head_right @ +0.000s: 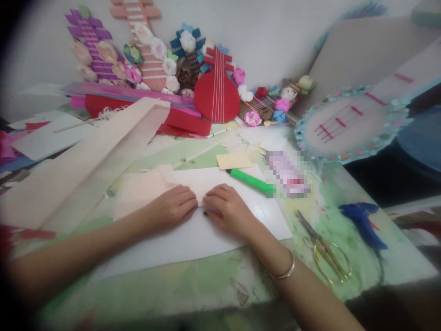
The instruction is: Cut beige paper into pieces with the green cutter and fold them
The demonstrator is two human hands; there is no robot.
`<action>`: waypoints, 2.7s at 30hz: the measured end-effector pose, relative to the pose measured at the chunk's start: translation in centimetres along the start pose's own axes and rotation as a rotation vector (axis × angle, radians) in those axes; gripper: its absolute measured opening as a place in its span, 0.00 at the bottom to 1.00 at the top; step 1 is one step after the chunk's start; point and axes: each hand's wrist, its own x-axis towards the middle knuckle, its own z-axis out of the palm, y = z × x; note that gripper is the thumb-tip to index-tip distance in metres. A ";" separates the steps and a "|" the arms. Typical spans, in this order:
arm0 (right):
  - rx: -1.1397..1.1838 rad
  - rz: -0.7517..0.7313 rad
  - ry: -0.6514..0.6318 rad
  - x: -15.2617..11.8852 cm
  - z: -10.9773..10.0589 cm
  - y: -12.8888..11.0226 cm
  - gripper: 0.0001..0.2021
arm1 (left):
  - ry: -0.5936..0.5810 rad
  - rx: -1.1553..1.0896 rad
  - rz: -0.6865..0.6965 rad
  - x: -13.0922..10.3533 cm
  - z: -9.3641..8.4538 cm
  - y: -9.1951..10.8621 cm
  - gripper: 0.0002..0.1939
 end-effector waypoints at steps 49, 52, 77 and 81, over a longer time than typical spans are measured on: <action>0.069 0.090 0.131 -0.5 0.4 0.7 0.08 | 0.123 -0.215 -0.259 -2.3 -0.7 0.6 0.07; 0.070 0.074 0.134 -0.5 0.4 0.8 0.10 | 0.121 -0.220 -0.265 -2.4 -0.7 0.6 0.07; 0.059 0.221 0.082 -1.2 0.1 0.8 0.08 | 0.168 -0.320 -0.291 -2.8 -0.6 0.8 0.04; 0.088 0.228 0.075 -1.1 0.2 0.8 0.09 | 0.140 -0.347 -0.286 -2.9 -0.6 0.8 0.04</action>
